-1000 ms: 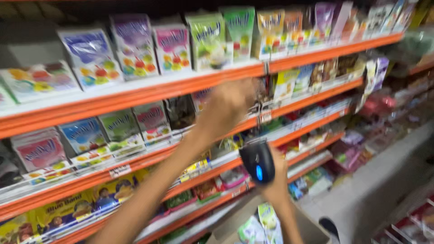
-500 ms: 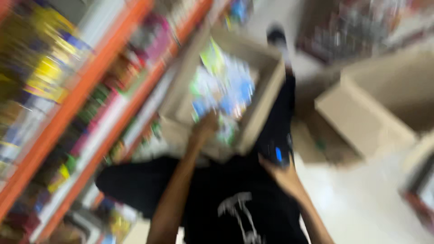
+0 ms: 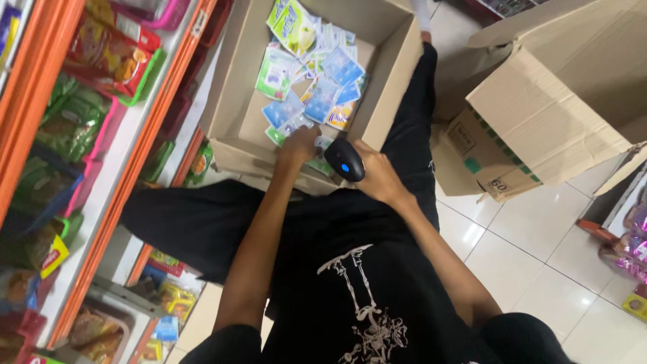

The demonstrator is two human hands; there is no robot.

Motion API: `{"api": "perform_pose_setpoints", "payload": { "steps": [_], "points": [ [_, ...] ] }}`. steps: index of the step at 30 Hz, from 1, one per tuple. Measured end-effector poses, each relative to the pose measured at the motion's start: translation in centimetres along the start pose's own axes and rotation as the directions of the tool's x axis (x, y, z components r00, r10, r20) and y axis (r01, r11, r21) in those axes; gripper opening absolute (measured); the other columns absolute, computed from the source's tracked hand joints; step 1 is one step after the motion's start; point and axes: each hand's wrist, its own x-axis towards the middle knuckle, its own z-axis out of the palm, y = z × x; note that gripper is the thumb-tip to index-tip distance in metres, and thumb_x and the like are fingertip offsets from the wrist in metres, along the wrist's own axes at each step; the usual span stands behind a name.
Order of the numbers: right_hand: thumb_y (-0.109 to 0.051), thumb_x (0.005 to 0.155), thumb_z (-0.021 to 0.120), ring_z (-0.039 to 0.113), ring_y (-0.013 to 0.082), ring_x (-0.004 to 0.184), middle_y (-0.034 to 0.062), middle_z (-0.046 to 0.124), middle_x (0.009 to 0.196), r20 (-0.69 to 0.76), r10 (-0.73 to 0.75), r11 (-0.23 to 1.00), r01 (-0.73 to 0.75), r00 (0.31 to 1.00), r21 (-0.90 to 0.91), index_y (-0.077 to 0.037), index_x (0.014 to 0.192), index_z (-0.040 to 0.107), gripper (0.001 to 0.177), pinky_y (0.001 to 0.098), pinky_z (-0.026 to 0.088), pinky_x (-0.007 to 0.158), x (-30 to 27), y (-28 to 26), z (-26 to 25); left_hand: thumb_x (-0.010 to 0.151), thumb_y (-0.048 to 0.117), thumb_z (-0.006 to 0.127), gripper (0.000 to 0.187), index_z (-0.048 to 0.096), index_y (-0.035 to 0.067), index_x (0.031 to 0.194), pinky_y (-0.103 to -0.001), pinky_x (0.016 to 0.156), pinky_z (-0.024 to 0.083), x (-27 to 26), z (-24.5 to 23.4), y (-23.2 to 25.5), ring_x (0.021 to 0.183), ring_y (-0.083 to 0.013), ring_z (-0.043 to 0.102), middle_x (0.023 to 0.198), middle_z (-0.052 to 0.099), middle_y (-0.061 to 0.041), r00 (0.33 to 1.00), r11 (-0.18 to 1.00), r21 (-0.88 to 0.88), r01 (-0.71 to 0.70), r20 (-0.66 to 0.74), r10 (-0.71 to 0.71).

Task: The person takes small packets from a cardboard box, scans each packet with a handheld scanner, and places the packets onto the corresponding supermarket shelves.

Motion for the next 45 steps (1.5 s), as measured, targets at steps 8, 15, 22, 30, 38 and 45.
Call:
{"api": "perform_pose_setpoints", "payload": {
  "steps": [8,15,22,30,38,45],
  "points": [
    [0.001,0.072,0.078,0.069,0.0314,0.083,0.015,0.067,0.101,-0.195,0.039,0.887,0.056,0.98,0.458,0.003,0.104,0.065,0.035,0.0346,0.054,0.077,-0.2,2.8,2.6,0.081,0.02,0.082,0.045,0.071,0.006,0.123,-0.045,0.098,0.056,1.8,1.7,-2.4,0.121,-0.0345,0.068,0.129,0.07,-0.019,0.973,0.997,0.059,0.041,0.225,-0.054],
    [0.002,0.076,0.078,0.071,0.03,0.09,0.0145,0.067,0.102,-0.221,-0.024,0.938,0.098,0.975,0.333,0.003,0.108,0.067,0.034,0.0345,0.055,0.081,-0.6,3.9,3.2,0.077,0.01,0.078,0.041,0.071,0.014,0.118,-0.046,0.097,0.051,-0.1,-0.4,-0.8,0.117,-0.0362,0.064,0.124,0.068,-0.016,0.998,0.997,-0.058,0.055,0.003,-0.055],
    [0.003,0.078,0.074,0.072,0.0267,0.094,0.0148,0.068,0.104,-0.299,0.028,0.953,0.065,0.954,0.297,0.002,0.121,0.066,0.044,0.0318,0.055,0.083,-0.2,2.4,3.2,0.083,-0.009,0.072,0.04,0.071,0.008,0.119,-0.037,0.105,0.053,-5.2,-5.8,3.0,0.118,-0.0274,0.072,0.12,0.074,-0.011,0.751,0.762,-0.371,-0.53,-0.623,0.218],
    [-0.006,0.083,0.087,0.062,0.0145,0.093,0.006,0.064,0.101,-0.485,0.083,0.925,0.114,0.871,0.363,0.001,0.141,0.054,0.067,0.0301,0.052,0.091,-0.9,-2.5,-1.6,0.09,-0.008,0.073,0.057,0.051,0.005,0.141,-0.028,0.094,0.054,-18.6,-11.8,7.6,0.114,-0.014,0.059,0.131,0.056,-0.005,0.815,0.133,-0.811,-0.569,-0.578,-0.042],
    [-0.017,0.089,0.09,0.068,0.0222,0.071,0.0146,0.073,0.083,-0.142,0.369,0.888,-0.304,0.918,0.344,-0.001,0.092,0.069,0.026,0.0327,0.054,0.069,-0.2,-6.9,1.2,0.093,-0.007,0.076,0.063,0.045,0.001,0.147,-0.03,0.105,0.05,-22.7,-10.0,6.9,0.121,-0.0187,0.062,0.129,0.063,-0.015,0.743,0.1,-0.771,-0.629,-0.634,-0.214],
    [-0.001,0.075,0.07,0.07,0.0337,0.104,0.0175,0.075,0.117,-0.132,-0.564,0.812,0.52,0.815,-0.265,0.001,0.085,0.058,0.016,0.0428,0.055,0.085,-1.8,-12.3,-0.7,0.099,0.033,0.064,0.061,0.043,0.009,0.151,-0.037,0.108,0.045,-25.5,-0.7,7.8,0.126,-0.0202,0.057,0.138,0.059,-0.008,0.938,-0.485,-0.804,-0.344,-0.278,-0.206]
  ]
}}
